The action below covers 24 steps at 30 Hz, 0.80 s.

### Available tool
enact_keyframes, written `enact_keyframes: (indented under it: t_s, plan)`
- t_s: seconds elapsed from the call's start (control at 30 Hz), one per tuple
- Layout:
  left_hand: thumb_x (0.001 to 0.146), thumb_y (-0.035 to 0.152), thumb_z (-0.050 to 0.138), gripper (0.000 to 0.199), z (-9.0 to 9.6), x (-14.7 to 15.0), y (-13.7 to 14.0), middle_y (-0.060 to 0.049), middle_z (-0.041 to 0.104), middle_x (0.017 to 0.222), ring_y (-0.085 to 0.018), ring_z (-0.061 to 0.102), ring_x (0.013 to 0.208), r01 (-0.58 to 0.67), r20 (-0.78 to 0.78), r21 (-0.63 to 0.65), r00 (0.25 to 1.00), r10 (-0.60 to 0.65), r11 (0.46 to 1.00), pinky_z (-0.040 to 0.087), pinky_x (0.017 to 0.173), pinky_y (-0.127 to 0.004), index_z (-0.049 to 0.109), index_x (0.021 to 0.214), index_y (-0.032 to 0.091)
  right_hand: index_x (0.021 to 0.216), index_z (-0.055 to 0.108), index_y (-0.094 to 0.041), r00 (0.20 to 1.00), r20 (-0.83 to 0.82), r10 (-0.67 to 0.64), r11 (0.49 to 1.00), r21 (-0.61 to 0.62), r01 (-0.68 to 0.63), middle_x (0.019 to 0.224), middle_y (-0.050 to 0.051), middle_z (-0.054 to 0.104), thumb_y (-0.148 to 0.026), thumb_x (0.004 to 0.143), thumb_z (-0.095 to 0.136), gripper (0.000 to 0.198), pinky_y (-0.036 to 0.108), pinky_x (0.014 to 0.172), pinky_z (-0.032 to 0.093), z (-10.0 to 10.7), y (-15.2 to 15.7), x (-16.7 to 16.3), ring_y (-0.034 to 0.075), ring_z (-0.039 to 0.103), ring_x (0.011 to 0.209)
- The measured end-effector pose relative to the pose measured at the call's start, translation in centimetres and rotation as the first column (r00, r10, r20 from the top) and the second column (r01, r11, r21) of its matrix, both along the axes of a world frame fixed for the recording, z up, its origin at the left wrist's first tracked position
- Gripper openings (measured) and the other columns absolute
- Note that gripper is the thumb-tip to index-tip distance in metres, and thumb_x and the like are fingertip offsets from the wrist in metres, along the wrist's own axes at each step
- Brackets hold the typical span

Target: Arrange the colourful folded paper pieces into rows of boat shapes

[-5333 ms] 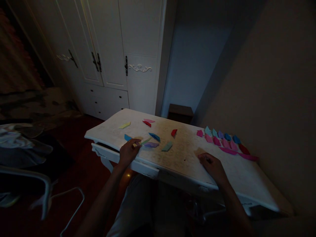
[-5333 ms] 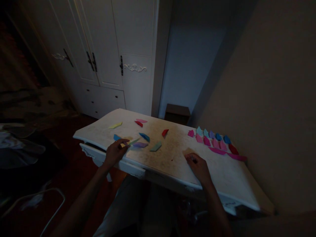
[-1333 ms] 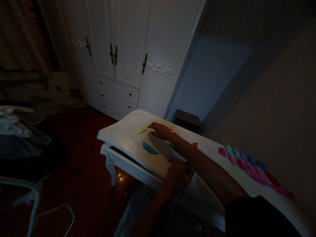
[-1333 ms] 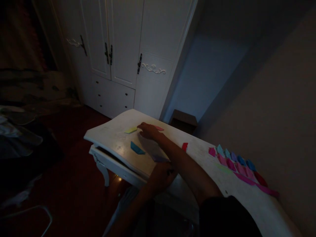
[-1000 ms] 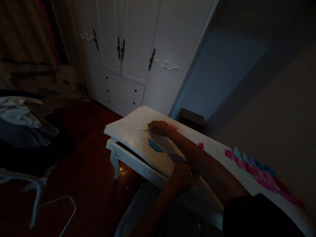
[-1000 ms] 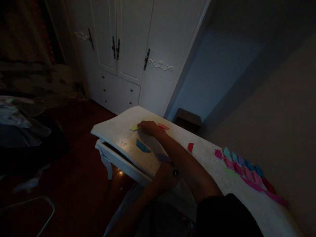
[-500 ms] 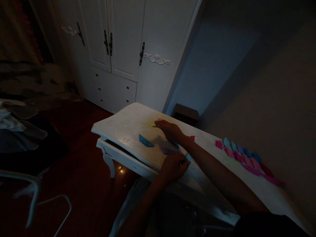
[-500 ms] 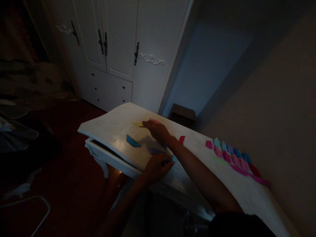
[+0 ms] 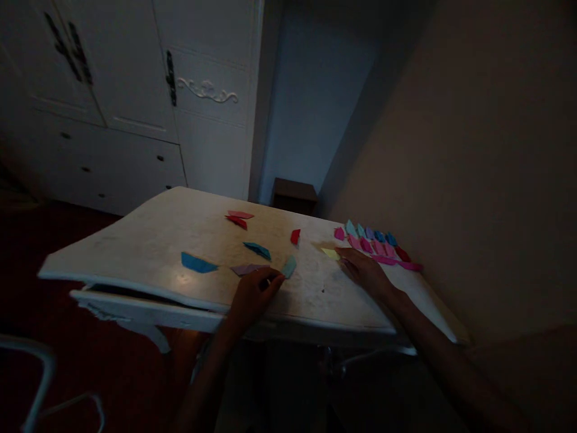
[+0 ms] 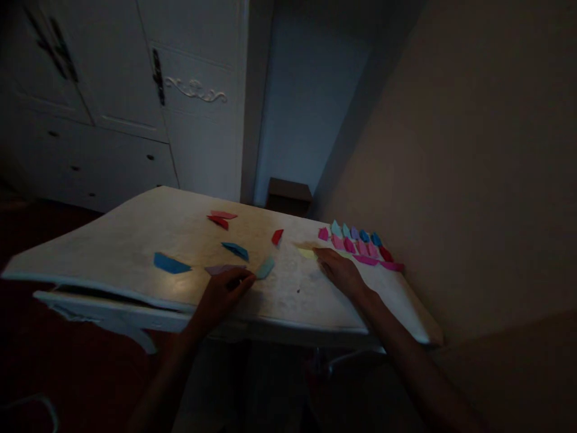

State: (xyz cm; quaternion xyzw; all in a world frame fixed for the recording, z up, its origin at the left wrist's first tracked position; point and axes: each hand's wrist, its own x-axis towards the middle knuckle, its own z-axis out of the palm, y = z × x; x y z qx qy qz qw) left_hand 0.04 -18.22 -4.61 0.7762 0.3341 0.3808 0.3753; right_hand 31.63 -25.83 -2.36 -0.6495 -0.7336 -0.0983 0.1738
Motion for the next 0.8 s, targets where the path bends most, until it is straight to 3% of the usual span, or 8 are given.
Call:
enact_keyframes:
  t_s: [0.13,0.3,0.57,0.7,0.8]
  plan:
    - [0.084,0.042,0.053,0.029,0.1,0.0,0.2,-0.003,0.072,0.080,-0.017,0.064,0.072,-0.033,-0.016,-0.007,0.999,0.033,0.999,0.048,0.066,-0.026,0.071,0.084,0.018,0.125,0.061,-0.021,0.986,0.052,-0.159,0.987,-0.025,0.160,0.125,0.009,0.063,-0.027,0.094,0.042,0.036,0.037,0.090,0.054,-0.8,-3.1,3.3,0.022,0.062,0.110]
    - [0.080,0.050,0.055,0.035,0.2,0.0,0.3,-0.004,0.073,0.084,-0.020,0.066,0.077,-0.080,-0.034,-0.037,0.996,0.079,0.996,0.050,0.069,-0.029,0.071,0.085,0.019,0.126,0.060,-0.025,0.953,0.136,-0.271,0.954,-0.094,0.285,0.125,0.006,0.064,-0.023,0.094,0.042,0.037,0.037,0.088,0.055,-1.2,-4.1,5.1,0.021,0.064,0.106]
    - [0.075,0.060,0.059,0.043,0.8,0.2,0.1,-0.003,0.074,0.083,-0.021,0.066,0.076,-0.141,-0.086,-0.067,0.987,0.135,0.988,0.051,0.066,-0.028,0.072,0.084,0.020,0.123,0.062,-0.025,0.952,0.055,-0.300,0.951,-0.059,0.303,0.128,0.005,0.062,-0.020,0.094,0.043,0.035,0.038,0.094,0.052,-2.3,-4.2,6.3,0.020,0.061,0.114]
    - [0.074,0.062,0.059,0.045,0.7,0.3,0.0,-0.004,0.074,0.085,-0.022,0.067,0.077,-0.168,-0.101,-0.046,0.982,0.162,0.985,0.051,0.064,-0.028,0.072,0.084,0.020,0.123,0.063,-0.026,0.955,0.026,-0.297,0.955,0.011,0.297,0.130,0.004,0.061,-0.024,0.095,0.044,0.034,0.038,0.093,0.054,-2.7,-4.5,5.6,0.020,0.060,0.114]
    - [0.074,0.062,0.059,0.045,0.6,0.4,-0.1,-0.004,0.074,0.086,-0.022,0.067,0.077,-0.187,-0.115,-0.022,0.976,0.183,0.982,0.052,0.065,-0.028,0.072,0.084,0.021,0.121,0.064,-0.025,0.967,0.032,-0.252,0.968,-0.004,0.252,0.127,0.004,0.063,-0.026,0.095,0.044,0.032,0.037,0.092,0.055,-2.7,-4.5,4.6,0.019,0.062,0.113]
